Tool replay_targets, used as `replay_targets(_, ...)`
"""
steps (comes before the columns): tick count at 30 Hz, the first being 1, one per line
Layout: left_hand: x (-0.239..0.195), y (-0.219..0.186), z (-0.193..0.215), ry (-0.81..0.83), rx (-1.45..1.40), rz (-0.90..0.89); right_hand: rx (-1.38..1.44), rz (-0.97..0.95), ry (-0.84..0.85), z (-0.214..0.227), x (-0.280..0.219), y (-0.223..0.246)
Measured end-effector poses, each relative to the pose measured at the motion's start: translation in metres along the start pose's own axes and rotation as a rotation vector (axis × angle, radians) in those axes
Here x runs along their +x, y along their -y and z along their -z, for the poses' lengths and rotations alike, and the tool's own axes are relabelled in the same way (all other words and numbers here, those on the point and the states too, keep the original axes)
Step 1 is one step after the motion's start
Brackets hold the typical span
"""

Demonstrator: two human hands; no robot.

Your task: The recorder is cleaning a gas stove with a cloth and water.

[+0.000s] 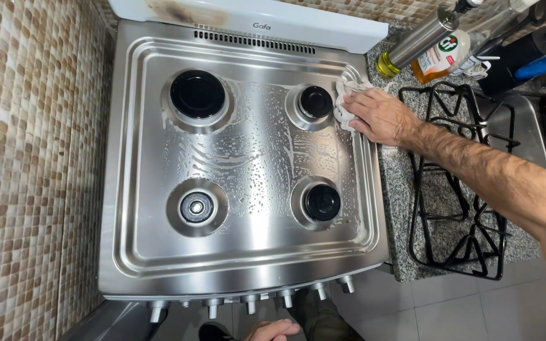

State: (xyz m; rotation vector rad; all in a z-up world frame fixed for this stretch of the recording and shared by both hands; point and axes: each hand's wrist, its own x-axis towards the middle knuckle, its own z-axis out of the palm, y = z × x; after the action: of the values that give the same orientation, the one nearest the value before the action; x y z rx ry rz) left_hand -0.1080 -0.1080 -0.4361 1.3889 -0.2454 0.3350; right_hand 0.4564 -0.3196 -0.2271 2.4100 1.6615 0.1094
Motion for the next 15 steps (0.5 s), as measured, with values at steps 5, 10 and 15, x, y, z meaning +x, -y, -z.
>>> replay_targets(5, 0.018, -0.066, -0.004, -0.209, 0.055, 0.222, -0.037, -0.004, 0.089, 0.016, -0.03, 0.048)
replay_targets(10, 0.038, -0.125, 0.004, -0.268, 0.212, 0.402, -0.023, -0.042, 0.093, 0.033, -0.066, 0.112)
replay_targets(15, 0.035, -0.154, 0.009, -0.325, 0.211, 0.434, 0.006, -0.091, 0.087, 0.043, -0.092, 0.165)
